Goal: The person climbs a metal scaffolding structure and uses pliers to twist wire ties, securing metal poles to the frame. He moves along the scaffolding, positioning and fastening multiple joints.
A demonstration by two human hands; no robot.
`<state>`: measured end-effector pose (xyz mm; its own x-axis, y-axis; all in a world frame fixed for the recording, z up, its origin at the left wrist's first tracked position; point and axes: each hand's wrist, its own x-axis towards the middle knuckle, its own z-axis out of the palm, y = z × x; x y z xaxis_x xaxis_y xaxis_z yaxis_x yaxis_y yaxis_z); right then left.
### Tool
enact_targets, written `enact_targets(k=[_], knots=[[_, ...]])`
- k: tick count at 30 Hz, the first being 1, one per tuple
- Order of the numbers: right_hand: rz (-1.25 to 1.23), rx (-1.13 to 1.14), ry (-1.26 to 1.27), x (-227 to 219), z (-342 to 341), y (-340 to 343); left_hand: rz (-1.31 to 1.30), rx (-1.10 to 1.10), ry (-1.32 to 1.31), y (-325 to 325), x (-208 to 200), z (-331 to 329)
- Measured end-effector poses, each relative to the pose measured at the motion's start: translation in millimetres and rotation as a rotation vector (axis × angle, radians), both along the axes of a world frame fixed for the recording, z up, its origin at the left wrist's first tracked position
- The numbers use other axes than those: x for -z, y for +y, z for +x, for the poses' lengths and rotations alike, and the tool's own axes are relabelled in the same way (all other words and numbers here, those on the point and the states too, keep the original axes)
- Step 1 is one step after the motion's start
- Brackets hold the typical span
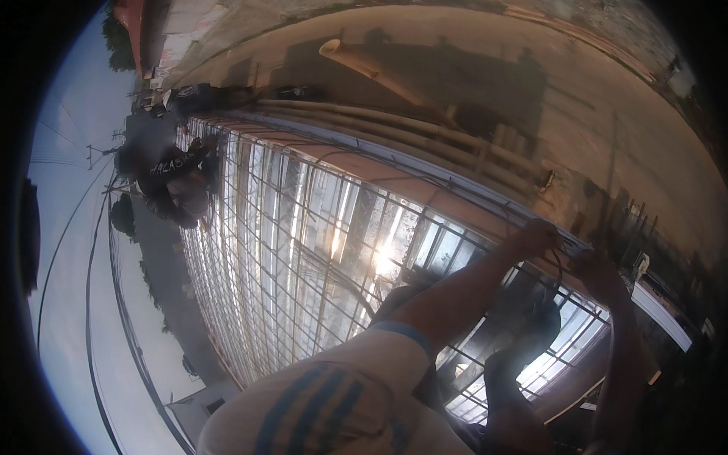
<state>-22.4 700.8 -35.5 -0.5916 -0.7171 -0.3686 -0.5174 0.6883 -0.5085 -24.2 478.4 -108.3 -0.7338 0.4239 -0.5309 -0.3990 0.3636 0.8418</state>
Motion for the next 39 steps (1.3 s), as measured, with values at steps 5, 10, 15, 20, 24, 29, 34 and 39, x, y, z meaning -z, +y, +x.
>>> enact_targets(k=[5,10,15,20,24,29,34,39], knots=[[-0.089,0.401,0.094,31.1,2.7,7.2,-0.051,0.053,0.071,0.2,11.0,2.1],[0.201,0.334,0.242,68.2,33.3,21.0,-0.018,0.167,0.226,0.9,10.4,2.4],[0.083,0.189,0.294,18.3,38.2,-4.5,-0.017,0.134,0.129,-4.4,-12.9,-1.9],[-0.083,-0.135,-0.086,-4.7,5.0,-0.8,-0.029,0.104,0.054,-2.6,-9.5,-2.2],[-0.157,0.27,-0.159,5.9,7.2,12.1,0.044,0.034,-0.122,-5.6,-18.8,-6.5],[-0.199,0.524,-0.037,53.5,15.8,23.7,0.138,0.017,0.116,-0.6,21.5,8.4],[-0.148,0.696,-0.197,26.4,9.7,15.7,-0.155,0.144,0.297,22.5,38.6,17.3],[-0.039,0.547,0.242,112.4,35.6,73.1,-0.406,0.264,0.417,36.3,45.3,30.5]])
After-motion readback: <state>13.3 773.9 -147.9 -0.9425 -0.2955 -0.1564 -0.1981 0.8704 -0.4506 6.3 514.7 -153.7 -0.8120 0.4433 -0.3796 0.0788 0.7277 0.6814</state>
